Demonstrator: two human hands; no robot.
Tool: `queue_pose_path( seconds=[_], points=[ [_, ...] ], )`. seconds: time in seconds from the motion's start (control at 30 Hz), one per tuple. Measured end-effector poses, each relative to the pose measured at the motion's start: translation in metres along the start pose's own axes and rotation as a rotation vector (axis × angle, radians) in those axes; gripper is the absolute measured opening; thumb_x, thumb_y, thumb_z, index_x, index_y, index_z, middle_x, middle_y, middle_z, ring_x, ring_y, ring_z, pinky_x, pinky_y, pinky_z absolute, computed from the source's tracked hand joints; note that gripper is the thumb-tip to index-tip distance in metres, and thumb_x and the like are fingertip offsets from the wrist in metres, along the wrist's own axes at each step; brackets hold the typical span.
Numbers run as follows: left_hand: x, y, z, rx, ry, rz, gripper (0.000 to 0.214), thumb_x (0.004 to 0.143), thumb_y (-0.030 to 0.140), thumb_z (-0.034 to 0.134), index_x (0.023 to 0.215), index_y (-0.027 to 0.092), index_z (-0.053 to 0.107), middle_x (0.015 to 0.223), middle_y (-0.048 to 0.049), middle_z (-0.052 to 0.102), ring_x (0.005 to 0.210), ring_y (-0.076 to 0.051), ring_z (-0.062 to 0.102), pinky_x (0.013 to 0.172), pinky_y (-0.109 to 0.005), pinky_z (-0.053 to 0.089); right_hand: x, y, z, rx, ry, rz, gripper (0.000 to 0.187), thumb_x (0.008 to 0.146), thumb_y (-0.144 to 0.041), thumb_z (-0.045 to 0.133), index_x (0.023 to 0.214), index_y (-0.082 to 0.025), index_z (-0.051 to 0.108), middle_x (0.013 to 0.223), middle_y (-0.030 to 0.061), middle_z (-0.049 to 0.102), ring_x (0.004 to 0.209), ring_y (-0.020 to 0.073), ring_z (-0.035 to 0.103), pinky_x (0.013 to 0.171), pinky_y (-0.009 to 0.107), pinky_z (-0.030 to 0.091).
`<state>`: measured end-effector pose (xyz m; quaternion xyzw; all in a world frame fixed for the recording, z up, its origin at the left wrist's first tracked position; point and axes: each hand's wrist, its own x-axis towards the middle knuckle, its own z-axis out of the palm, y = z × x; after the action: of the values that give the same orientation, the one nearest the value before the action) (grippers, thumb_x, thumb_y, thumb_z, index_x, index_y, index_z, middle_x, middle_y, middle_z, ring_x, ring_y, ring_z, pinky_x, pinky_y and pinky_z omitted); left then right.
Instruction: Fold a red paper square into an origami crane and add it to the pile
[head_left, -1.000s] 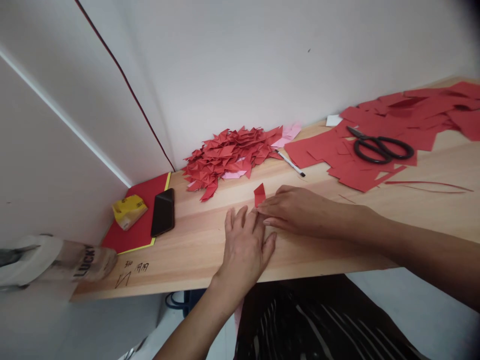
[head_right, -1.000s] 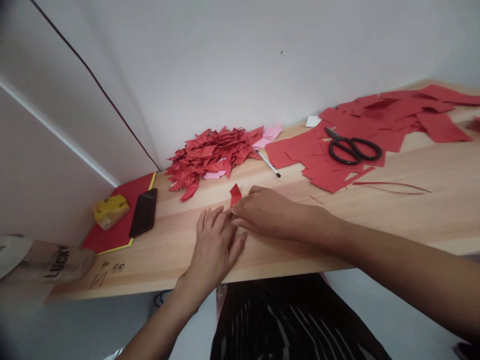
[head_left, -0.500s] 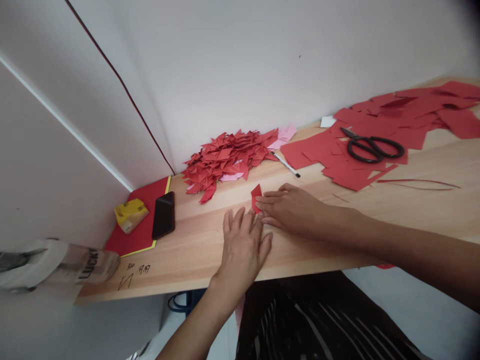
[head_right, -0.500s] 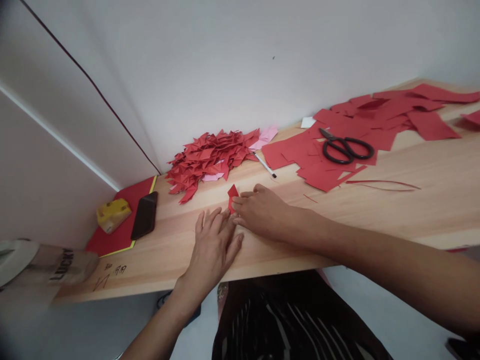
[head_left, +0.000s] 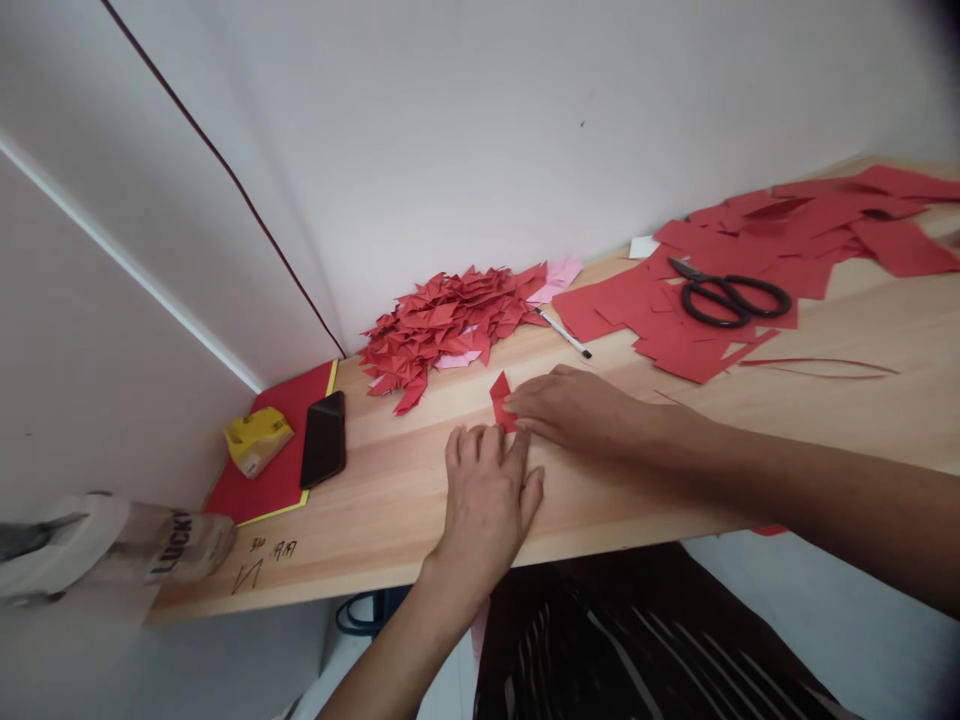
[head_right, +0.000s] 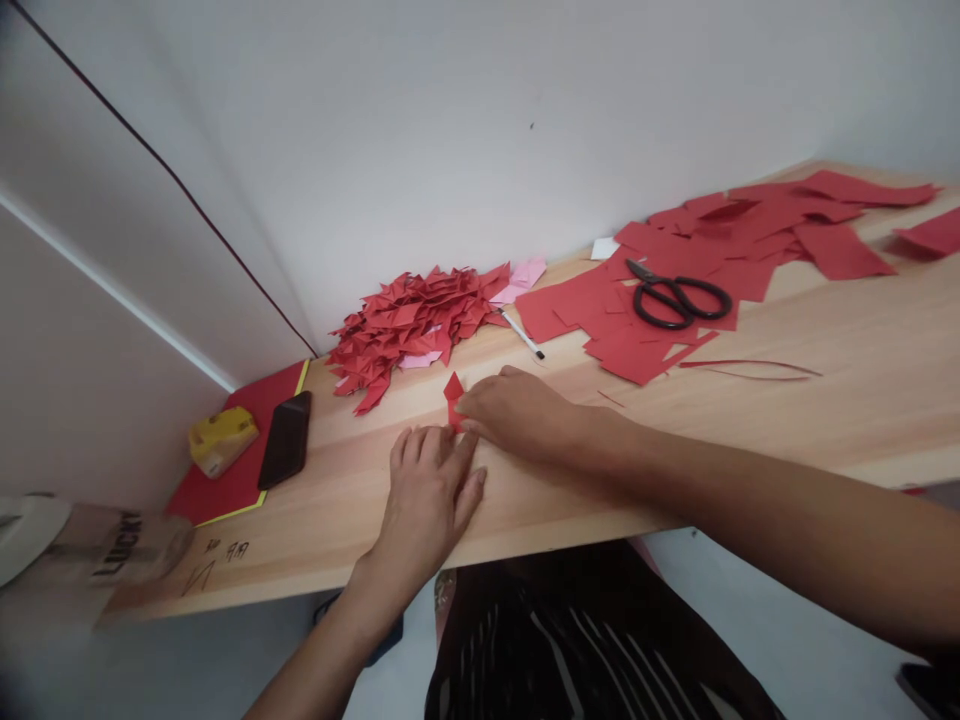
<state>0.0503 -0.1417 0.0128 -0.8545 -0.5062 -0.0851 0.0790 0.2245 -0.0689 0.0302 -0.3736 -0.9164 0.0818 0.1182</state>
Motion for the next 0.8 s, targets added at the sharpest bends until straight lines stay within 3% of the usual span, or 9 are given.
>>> queue_pose_path(
  seconds=[0.17,0.47,0.67,0.8],
  points=[
    [0.01,0.005,-0.004,0.038,-0.043,-0.005,0.046,0.093,0.04,0.048,0.134,0.02,0.054,0.105,-0.0106,0.055,0.1,-0.027,0.047,0.094,-0.047,0.039,0.003,0.007,-0.004,-0.008,0.034,0.156,0.028,0.096,-0.021,0.044,0.086,-0.014,0.069,0.092,0.0113,0.069,0.087,0.0224,0.062,0.076,0.031,0.039],
    [0.014,0.005,-0.006,0.067,-0.06,-0.006,0.037,0.093,0.038,0.049,0.12,0.014,0.057,0.104,-0.0095,0.058,0.098,-0.026,0.05,0.087,-0.043,0.038,0.005,0.019,0.017,0.227,0.158,0.106,0.022,0.094,-0.02,0.044,0.085,-0.015,0.064,0.089,0.0081,0.065,0.086,0.0197,0.057,0.078,0.03,0.041],
    [0.011,-0.001,-0.005,0.06,-0.055,0.011,0.044,0.094,0.042,0.049,0.127,0.013,0.054,0.11,-0.0104,0.058,0.102,-0.027,0.049,0.088,-0.044,0.038,0.006,0.021,0.017,0.261,0.16,0.13,0.02,0.092,-0.018,0.044,0.089,-0.016,0.063,0.091,0.0072,0.066,0.088,0.02,0.057,0.079,0.031,0.04],
    [0.013,-0.003,-0.006,0.033,-0.076,0.019,0.043,0.093,0.043,0.05,0.122,0.013,0.058,0.111,-0.0108,0.058,0.103,-0.028,0.048,0.088,-0.043,0.039,0.007,0.021,0.016,0.254,0.152,0.118,0.02,0.092,-0.017,0.044,0.088,-0.017,0.063,0.09,0.0063,0.066,0.085,0.019,0.057,0.076,0.029,0.04]
  ],
)
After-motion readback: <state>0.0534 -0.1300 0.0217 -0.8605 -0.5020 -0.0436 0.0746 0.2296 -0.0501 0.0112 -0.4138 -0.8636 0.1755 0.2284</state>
